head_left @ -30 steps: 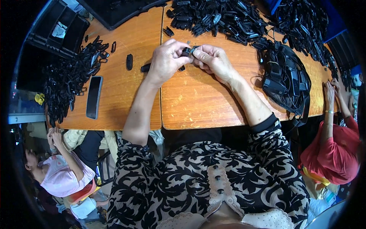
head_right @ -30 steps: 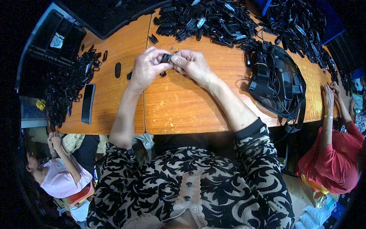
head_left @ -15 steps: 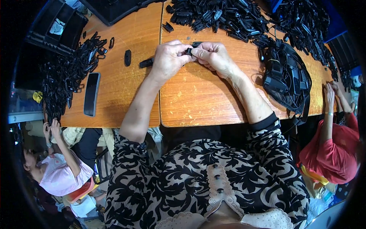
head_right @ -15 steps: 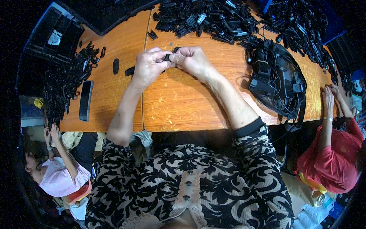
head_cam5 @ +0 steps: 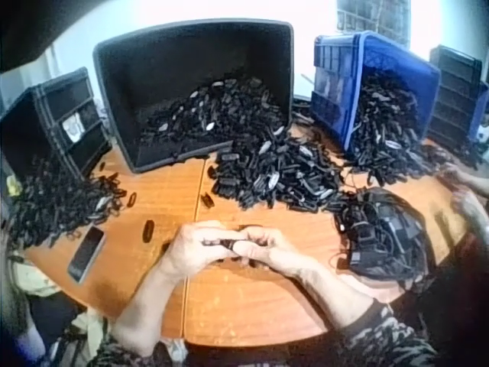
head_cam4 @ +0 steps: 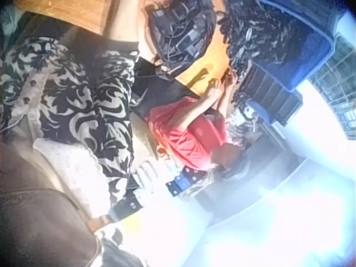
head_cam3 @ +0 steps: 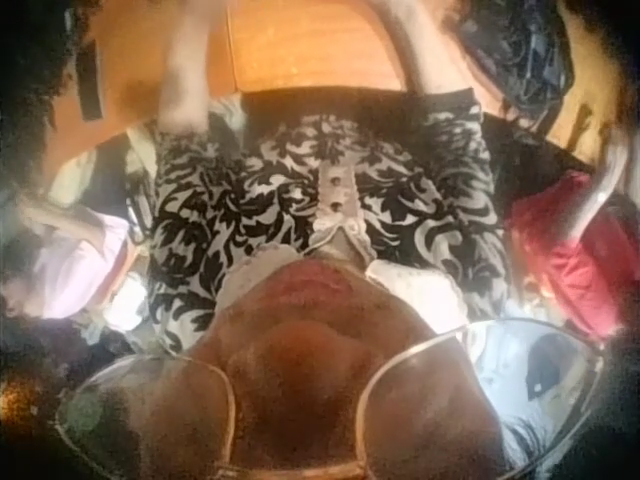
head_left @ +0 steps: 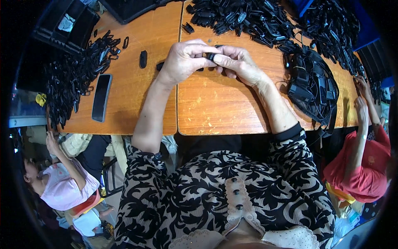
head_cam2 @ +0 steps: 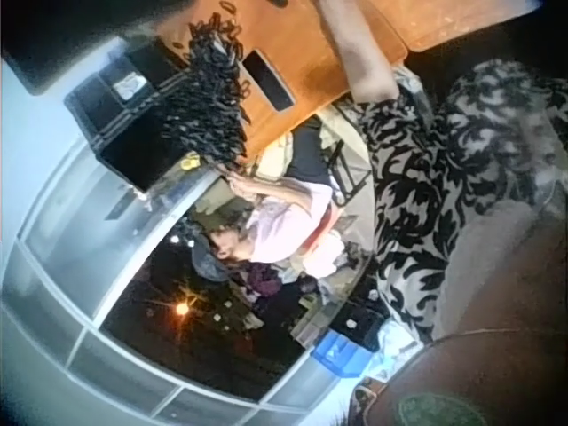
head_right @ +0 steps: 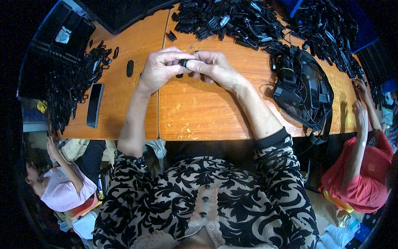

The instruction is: The person assembles plastic components by fitting small black pieces together by hand and placing the assembled units on the table.

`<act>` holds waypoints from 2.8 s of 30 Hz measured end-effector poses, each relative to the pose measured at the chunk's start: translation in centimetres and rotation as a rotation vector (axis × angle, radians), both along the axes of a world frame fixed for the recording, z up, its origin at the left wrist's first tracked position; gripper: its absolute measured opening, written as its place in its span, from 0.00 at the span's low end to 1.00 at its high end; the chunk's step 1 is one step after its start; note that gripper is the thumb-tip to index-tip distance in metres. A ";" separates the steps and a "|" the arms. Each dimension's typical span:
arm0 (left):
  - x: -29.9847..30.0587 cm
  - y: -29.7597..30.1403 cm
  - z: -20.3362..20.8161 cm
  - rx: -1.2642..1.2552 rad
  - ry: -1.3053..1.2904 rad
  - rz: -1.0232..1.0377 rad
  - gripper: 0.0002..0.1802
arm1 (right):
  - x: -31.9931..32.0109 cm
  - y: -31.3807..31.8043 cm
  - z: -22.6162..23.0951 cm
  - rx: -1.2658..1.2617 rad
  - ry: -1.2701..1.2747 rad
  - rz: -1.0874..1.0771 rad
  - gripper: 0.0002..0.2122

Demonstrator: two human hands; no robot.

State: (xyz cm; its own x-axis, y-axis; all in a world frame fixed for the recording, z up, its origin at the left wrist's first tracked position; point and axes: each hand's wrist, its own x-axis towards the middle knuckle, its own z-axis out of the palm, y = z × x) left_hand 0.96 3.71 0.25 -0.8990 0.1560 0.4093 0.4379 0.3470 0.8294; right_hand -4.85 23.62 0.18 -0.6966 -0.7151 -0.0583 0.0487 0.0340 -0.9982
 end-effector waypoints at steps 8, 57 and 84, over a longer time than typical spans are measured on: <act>-0.4 -1.7 0.2 -0.067 0.203 0.087 0.17 | 0.4 -1.5 -0.8 0.060 0.109 -0.104 0.18; 0.0 0.6 -2.7 -0.072 0.166 -0.001 0.16 | 2.0 -2.0 -0.8 0.225 0.038 -0.367 0.08; 0.8 1.5 -0.8 -0.135 -0.019 0.166 0.21 | 0.2 -0.1 -0.3 -0.093 -0.252 -0.100 0.06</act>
State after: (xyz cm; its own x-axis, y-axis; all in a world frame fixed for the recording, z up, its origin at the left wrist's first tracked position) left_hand 1.76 5.19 -0.59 -0.9244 0.0572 0.3771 0.3498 0.5214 0.7783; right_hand -4.62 23.54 -0.13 -0.7361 -0.6537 -0.1757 0.2937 -0.0747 -0.9530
